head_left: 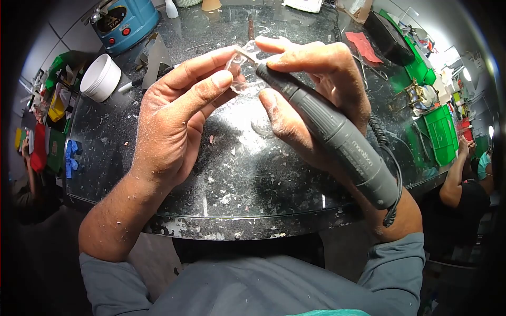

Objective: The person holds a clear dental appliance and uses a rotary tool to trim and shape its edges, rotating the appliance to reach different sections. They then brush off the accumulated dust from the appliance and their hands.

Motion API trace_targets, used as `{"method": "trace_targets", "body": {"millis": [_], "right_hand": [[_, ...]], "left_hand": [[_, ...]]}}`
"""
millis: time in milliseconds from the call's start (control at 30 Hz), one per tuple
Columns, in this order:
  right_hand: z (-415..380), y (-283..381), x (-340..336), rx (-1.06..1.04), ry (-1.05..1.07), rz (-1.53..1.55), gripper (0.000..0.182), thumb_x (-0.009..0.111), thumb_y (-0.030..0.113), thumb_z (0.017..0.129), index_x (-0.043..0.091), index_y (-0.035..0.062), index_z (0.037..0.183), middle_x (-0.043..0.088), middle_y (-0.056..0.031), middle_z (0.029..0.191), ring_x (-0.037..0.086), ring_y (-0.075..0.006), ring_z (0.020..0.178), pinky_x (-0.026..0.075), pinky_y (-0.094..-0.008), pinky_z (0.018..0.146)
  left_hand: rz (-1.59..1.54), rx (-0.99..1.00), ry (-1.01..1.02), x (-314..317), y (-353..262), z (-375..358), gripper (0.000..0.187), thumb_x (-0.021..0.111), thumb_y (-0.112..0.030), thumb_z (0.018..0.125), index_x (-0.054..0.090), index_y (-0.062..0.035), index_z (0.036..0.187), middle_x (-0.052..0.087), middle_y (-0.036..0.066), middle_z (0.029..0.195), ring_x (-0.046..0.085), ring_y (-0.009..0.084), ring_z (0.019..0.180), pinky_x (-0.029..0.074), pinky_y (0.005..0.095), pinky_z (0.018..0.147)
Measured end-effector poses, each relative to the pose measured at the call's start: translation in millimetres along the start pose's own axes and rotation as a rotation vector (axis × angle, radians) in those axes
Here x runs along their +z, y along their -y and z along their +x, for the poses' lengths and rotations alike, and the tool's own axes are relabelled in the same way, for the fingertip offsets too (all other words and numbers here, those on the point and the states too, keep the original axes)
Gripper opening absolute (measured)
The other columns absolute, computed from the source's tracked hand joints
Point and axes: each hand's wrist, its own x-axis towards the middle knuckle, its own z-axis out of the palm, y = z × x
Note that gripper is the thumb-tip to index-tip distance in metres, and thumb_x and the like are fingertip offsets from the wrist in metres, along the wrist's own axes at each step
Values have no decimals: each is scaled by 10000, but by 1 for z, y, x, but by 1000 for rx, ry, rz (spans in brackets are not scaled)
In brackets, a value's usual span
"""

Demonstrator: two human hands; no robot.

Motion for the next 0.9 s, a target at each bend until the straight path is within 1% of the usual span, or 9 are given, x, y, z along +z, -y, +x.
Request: {"method": "trace_targets", "body": {"millis": [200, 333, 400, 467, 500, 567, 667, 800, 900], "right_hand": [[2, -1, -2, -39, 28, -35, 367, 646, -88, 765, 498, -19, 1094, 574, -162, 1068, 579, -301, 1133, 466, -384, 954], [2, 2, -3, -11, 41, -28, 370, 645, -92, 764, 494, -18, 1093, 574, -177, 1077, 567, -301, 1150, 468, -374, 944], [2, 0, -2, -16, 39, -34, 370, 646, -93, 763, 494, -20, 1092, 568, -170, 1077, 572, -298, 1139, 465, -381, 953], [1, -1, 0, -14, -17, -1, 378, 650, -87, 758, 495, -23, 1096, 558, -153, 1064, 580, -292, 1118, 459, -398, 963], [1, -2, -1, -14, -18, -1, 378, 650, -87, 758, 495, -23, 1096, 558, -153, 1064, 580, -292, 1118, 459, -398, 963], [2, -2, -3, -101, 44, -65, 387, 652, -80, 755, 495, -25, 1104, 547, -140, 1047, 584, -295, 1102, 454, -421, 971], [2, -3, -1, -84, 5, -60, 399, 658, -74, 751, 493, -28, 1112, 543, -137, 1040, 584, -306, 1095, 453, -442, 975], [1, -2, -1, -113, 32, -85, 401, 663, -73, 751, 491, -29, 1110, 542, -137, 1041, 585, -314, 1094, 458, -446, 974], [1, 0, 0, -74, 1, -98, 399, 656, -87, 752, 487, -28, 1108, 546, -146, 1050, 583, -314, 1107, 465, -433, 972]], "left_hand": [[-31, -17, -4, 0, 0, 0, 359, 568, -79, 915, 539, 34, 1255, 607, 142, 1199, 588, 196, 1103, 443, 369, 1004], [-27, -14, 0, 2, 0, 0, 362, 569, -79, 914, 536, 39, 1255, 610, 142, 1193, 592, 197, 1097, 450, 370, 998], [-48, -26, -10, 2, -1, 0, 361, 569, -77, 914, 534, 43, 1253, 611, 142, 1188, 594, 198, 1094, 454, 372, 996], [-53, -30, -7, 2, 0, -1, 360, 569, -75, 913, 534, 44, 1251, 611, 143, 1187, 594, 197, 1094, 456, 371, 995], [-59, -34, -4, 2, 0, -1, 358, 569, -73, 913, 535, 44, 1250, 611, 143, 1185, 594, 195, 1094, 458, 369, 993], [-62, -36, -4, 2, -1, 0, 357, 569, -71, 912, 535, 44, 1249, 610, 142, 1186, 595, 194, 1092, 458, 365, 994], [-62, -39, -4, 2, -1, -1, 353, 569, -65, 912, 536, 44, 1246, 607, 140, 1188, 595, 191, 1091, 460, 357, 994], [-59, -35, 11, 2, -2, 0, 349, 569, -59, 912, 536, 44, 1243, 604, 140, 1189, 596, 190, 1091, 465, 349, 991], [-45, -35, 1, 3, -2, -1, 350, 570, -57, 910, 535, 43, 1244, 605, 141, 1187, 596, 190, 1091, 467, 347, 990]]}}
